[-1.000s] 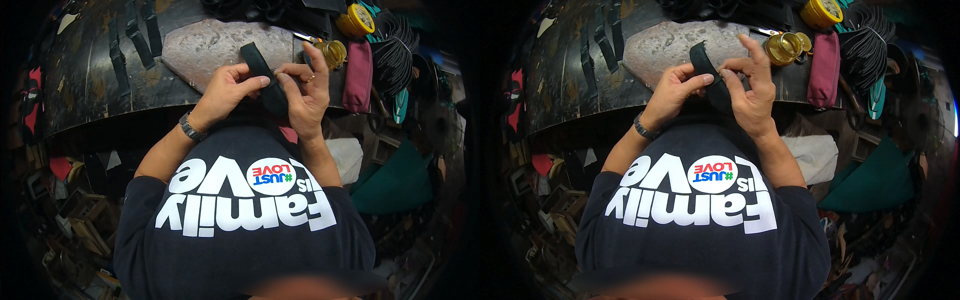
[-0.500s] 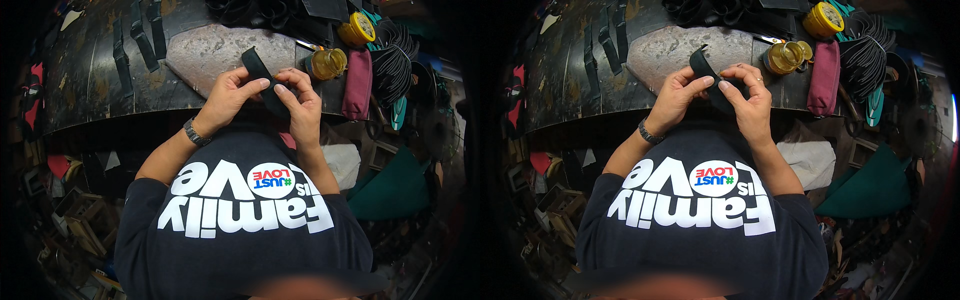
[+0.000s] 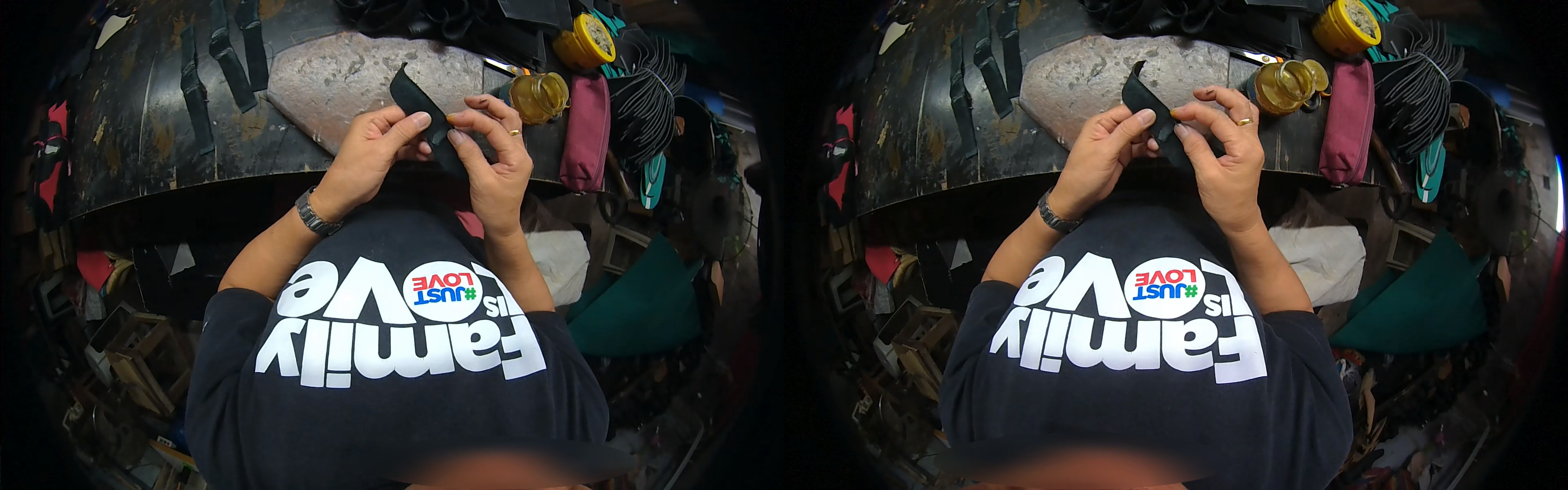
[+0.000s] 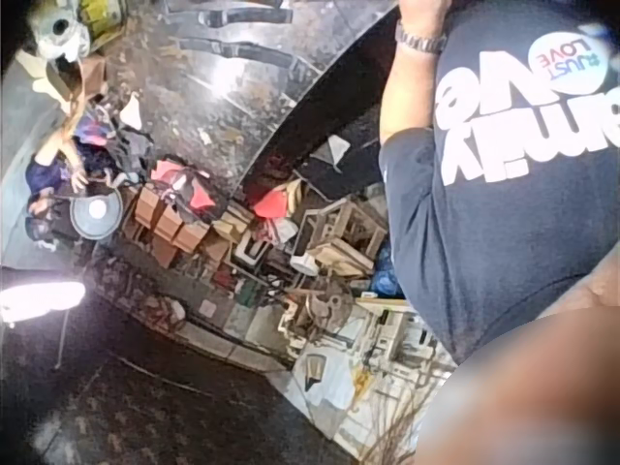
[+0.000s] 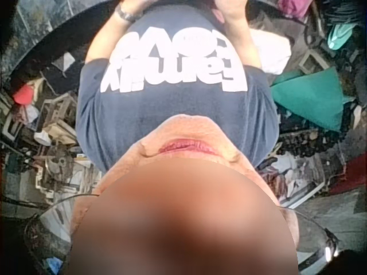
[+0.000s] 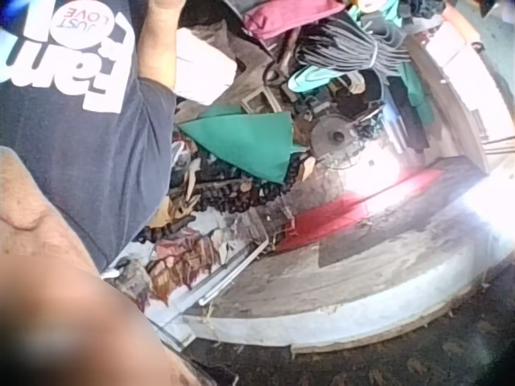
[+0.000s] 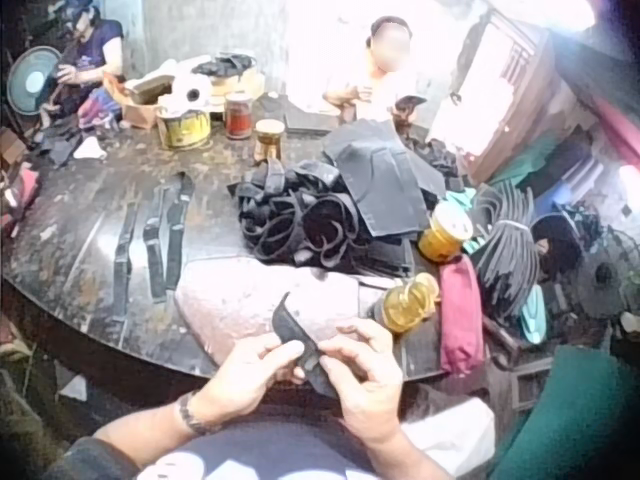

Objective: The person applies a yellow paste from a jar onto black straps using a finger, then folds and presses the straps to bond them. The person repeats this process on several straps, placing each finished piece on the table.

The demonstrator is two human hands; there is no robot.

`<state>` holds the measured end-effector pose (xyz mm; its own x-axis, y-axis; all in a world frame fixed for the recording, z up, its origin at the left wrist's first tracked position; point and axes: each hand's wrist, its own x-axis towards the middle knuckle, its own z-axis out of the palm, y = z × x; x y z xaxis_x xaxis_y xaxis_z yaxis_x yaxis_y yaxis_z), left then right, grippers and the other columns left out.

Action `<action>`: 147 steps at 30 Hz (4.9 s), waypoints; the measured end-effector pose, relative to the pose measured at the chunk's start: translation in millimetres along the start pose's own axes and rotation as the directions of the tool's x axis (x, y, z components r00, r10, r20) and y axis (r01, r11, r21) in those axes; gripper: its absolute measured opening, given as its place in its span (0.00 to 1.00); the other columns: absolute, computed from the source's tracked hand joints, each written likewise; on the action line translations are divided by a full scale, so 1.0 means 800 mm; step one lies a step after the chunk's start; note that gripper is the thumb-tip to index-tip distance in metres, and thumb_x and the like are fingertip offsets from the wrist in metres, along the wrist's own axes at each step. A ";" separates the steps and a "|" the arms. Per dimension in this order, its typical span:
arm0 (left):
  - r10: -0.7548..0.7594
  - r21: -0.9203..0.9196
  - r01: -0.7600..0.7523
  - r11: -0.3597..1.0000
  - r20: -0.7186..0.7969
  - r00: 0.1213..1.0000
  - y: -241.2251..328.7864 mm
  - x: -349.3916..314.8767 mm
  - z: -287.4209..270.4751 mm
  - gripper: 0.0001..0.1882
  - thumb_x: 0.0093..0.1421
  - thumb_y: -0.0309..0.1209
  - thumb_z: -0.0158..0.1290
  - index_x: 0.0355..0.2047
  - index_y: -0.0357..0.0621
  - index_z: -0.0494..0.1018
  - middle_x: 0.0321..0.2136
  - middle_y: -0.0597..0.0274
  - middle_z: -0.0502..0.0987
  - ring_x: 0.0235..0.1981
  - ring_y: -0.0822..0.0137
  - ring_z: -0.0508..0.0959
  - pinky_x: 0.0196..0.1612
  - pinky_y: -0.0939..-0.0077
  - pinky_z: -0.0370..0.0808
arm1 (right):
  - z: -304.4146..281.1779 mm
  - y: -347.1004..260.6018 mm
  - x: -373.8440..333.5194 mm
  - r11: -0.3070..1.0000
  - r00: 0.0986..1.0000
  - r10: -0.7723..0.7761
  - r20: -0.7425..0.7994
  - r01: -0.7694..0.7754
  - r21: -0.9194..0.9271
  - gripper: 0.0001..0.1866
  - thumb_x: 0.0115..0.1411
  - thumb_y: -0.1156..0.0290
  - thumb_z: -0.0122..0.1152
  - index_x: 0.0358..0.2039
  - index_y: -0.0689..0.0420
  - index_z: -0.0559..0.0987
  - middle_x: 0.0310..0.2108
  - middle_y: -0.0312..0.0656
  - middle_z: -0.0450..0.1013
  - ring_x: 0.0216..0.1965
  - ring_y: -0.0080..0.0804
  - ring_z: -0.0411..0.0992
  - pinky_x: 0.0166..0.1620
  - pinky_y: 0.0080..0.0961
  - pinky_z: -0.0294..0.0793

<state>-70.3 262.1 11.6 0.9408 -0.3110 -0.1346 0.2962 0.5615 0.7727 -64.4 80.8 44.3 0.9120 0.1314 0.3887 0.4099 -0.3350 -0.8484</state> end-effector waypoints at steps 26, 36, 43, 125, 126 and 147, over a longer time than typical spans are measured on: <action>0.043 -0.176 -0.057 0.983 -0.082 0.996 0.017 0.008 -0.025 0.11 0.71 0.38 0.52 0.38 0.43 0.77 0.33 0.65 0.79 0.35 0.75 0.79 0.42 0.76 0.78 | -0.024 0.015 0.003 0.693 0.913 0.242 0.327 -0.399 0.601 0.48 0.55 0.83 0.64 0.72 0.56 0.50 0.41 0.44 0.74 0.44 0.28 0.74 0.51 0.26 0.73; -0.093 -0.019 0.092 0.996 -0.016 0.996 0.008 -0.004 0.008 0.10 0.65 0.30 0.59 0.44 0.41 0.76 0.38 0.66 0.80 0.37 0.75 0.79 0.41 0.79 0.78 | -0.002 0.000 0.002 0.676 0.926 0.268 0.265 -0.377 0.634 0.46 0.55 0.88 0.62 0.71 0.56 0.52 0.36 0.40 0.74 0.36 0.22 0.73 0.41 0.18 0.76; -0.011 0.021 0.011 1.000 0.007 1.000 0.008 -0.002 0.004 0.08 0.64 0.26 0.59 0.43 0.42 0.76 0.37 0.66 0.81 0.37 0.76 0.79 0.42 0.81 0.77 | 0.000 0.006 -0.005 0.690 0.936 0.293 0.196 -0.348 0.635 0.42 0.55 0.87 0.64 0.68 0.57 0.57 0.39 0.41 0.73 0.40 0.22 0.73 0.45 0.17 0.74; 0.443 0.786 0.418 0.456 -0.608 0.659 0.257 -0.087 -0.331 0.31 0.60 0.28 0.53 0.66 0.44 0.64 0.46 0.59 0.79 0.39 0.66 0.79 0.42 0.71 0.76 | 0.033 0.045 -0.002 0.985 0.977 -0.171 0.123 0.166 0.052 0.29 0.59 0.88 0.57 0.62 0.62 0.70 0.57 0.46 0.67 0.44 0.26 0.73 0.53 0.24 0.72; 0.555 0.850 0.517 0.105 -0.481 0.679 0.253 -0.081 -0.340 0.30 0.59 0.31 0.55 0.63 0.45 0.68 0.48 0.51 0.78 0.42 0.56 0.79 0.48 0.64 0.76 | 0.033 0.046 -0.002 0.986 0.980 -0.159 0.116 0.153 0.062 0.29 0.59 0.88 0.57 0.62 0.62 0.70 0.57 0.46 0.67 0.44 0.26 0.73 0.54 0.24 0.71; 0.561 0.957 -0.197 -0.211 0.284 0.777 0.101 0.124 -0.057 0.13 0.57 0.36 0.65 0.38 0.41 0.82 0.35 0.58 0.81 0.33 0.60 0.81 0.37 0.69 0.77 | -0.022 0.023 0.008 0.980 0.982 -0.191 0.011 0.190 0.055 0.14 0.64 0.70 0.62 0.48 0.61 0.82 0.47 0.46 0.71 0.44 0.33 0.72 0.50 0.27 0.72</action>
<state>54.8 311.8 32.3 0.8508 -0.1444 0.5053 -0.4058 -0.7915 0.4570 -51.8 59.5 37.6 0.8170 0.2033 0.5396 0.5762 -0.2517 -0.7776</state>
